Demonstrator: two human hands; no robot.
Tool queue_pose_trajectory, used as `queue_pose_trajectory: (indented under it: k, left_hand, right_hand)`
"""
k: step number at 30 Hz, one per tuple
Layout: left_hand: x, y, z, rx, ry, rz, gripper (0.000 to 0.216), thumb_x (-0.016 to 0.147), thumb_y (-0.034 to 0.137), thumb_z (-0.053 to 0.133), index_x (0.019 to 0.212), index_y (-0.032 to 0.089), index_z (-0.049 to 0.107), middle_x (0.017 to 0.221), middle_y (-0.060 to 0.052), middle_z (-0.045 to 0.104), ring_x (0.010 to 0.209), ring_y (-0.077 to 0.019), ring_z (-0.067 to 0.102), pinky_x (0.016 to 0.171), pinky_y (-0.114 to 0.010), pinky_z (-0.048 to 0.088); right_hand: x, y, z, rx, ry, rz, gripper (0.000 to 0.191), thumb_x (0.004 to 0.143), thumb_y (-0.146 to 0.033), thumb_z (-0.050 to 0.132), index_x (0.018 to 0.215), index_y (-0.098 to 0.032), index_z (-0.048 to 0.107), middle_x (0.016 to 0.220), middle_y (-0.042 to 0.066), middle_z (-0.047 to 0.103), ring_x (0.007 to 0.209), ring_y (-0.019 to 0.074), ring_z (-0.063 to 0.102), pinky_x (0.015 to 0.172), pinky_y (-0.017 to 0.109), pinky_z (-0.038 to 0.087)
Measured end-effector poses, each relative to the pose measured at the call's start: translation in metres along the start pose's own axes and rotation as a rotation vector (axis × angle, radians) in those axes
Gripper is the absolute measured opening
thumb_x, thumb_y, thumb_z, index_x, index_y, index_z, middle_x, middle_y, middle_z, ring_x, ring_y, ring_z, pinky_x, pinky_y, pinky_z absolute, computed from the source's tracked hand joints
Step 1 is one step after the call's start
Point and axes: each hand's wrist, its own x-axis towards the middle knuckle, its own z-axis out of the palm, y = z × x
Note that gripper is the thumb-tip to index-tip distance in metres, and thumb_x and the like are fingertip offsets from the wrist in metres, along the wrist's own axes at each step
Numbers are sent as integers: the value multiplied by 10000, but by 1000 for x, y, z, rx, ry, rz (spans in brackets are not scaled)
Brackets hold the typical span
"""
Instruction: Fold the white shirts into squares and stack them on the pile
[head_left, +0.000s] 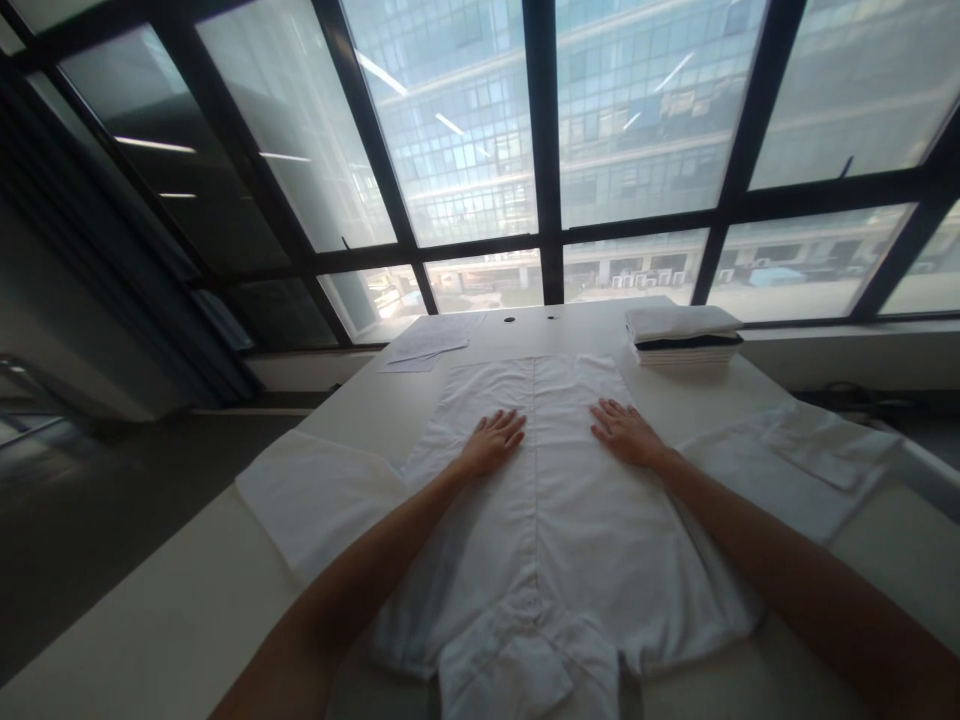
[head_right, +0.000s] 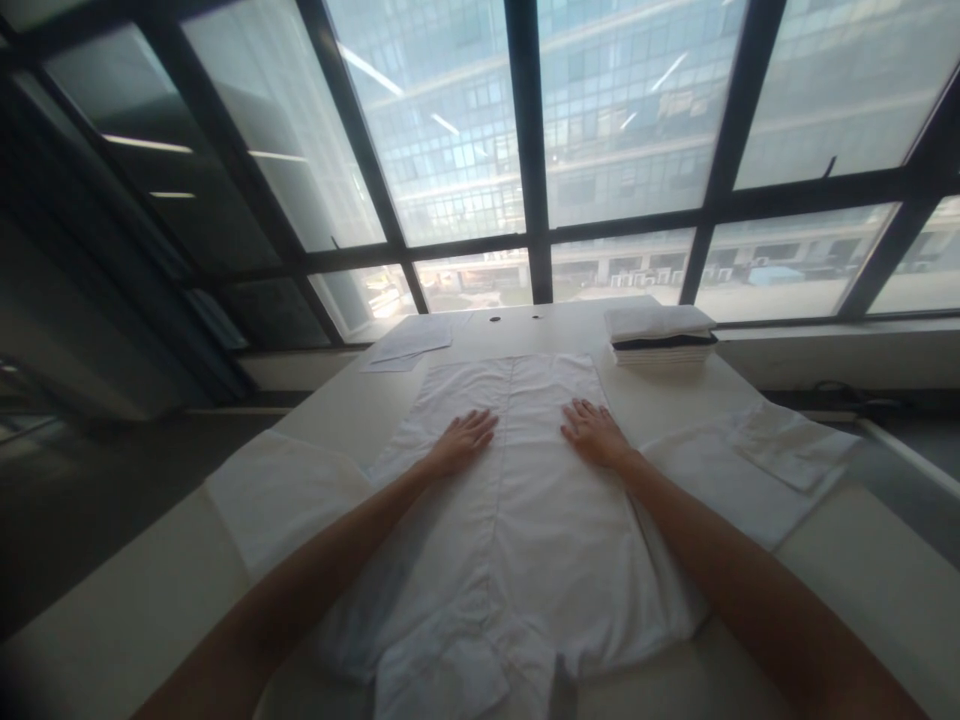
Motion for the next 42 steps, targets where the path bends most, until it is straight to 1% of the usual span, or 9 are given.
queue_pose_trajectory:
  k: [6,10,20,23,26,32,35,38,42]
  left_hand:
    - [-6,-78,-11,85,28,-233,567,1080,472,227,1602,279,334,1682,-81,256,1549,-309,222,1216,-572,217]
    - [-11,-101,-15,114,69,-299,559,1082,446,233,1593,256,357,1669,-94,294,1537,-300,255,1223,-551,223]
    - [-42,-83,-9,125,38,-269,575,1083,473,216,1606,252,310,1680,-120,255,1547,-322,215,1207,-592,211]
    - [-42,-76,-10,93,33,-278,565,1081,490,223,1586,266,343,1674,-121,276,1542,-329,229,1194,-613,222]
    - [-20,-54,-11,56,54,-244,557,1079,491,247,1567,255,373,1660,-133,305,1538,-335,239,1192,-628,216]
    - [49,12,0,-33,95,-57,545,1088,365,214,1589,188,332,1652,-136,325,1531,-330,261,1197,-574,259]
    - [66,25,8,-20,87,-24,547,1073,322,267,1604,195,305,1656,-142,313,1535,-334,247,1202,-579,240]
    - [69,21,15,-1,84,-31,563,1077,368,264,1615,207,285,1669,-149,276,1543,-361,211,1207,-613,193]
    - [65,-6,11,32,46,-54,598,1079,486,220,1615,230,292,1691,-113,229,1553,-364,170,1216,-597,181]
  right_hand:
    - [-1,-1,-2,15,-10,12,658,1040,-507,230,1594,-173,354,1675,119,270,1549,276,218,1232,517,189]
    - [-1,-2,-5,13,-13,20,659,1043,-509,219,1597,-178,349,1676,118,267,1550,271,214,1233,517,189]
    - [-34,0,4,-30,2,-11,645,1046,-479,222,1609,-180,318,1679,116,257,1554,277,202,1232,533,188]
    - [-41,0,4,-40,-11,12,631,1045,-473,228,1598,-192,344,1673,127,270,1549,290,216,1219,553,210]
    - [-28,-18,-4,-34,1,32,602,1044,-427,254,1573,-170,385,1667,158,271,1548,314,214,1204,588,216]
    - [43,-100,-8,113,82,-79,556,1039,-267,276,1571,-141,373,1665,159,281,1548,283,216,1211,532,231]
    - [74,-117,-1,164,62,-102,565,1047,-250,239,1594,-134,321,1663,163,286,1543,279,232,1207,525,242]
    - [89,-101,5,146,14,-132,580,1073,-399,235,1591,-158,335,1661,158,294,1544,287,228,1218,535,203]
    - [89,-44,2,69,-42,-52,653,1064,-530,198,1597,-178,332,1684,133,242,1556,280,185,1234,523,157]
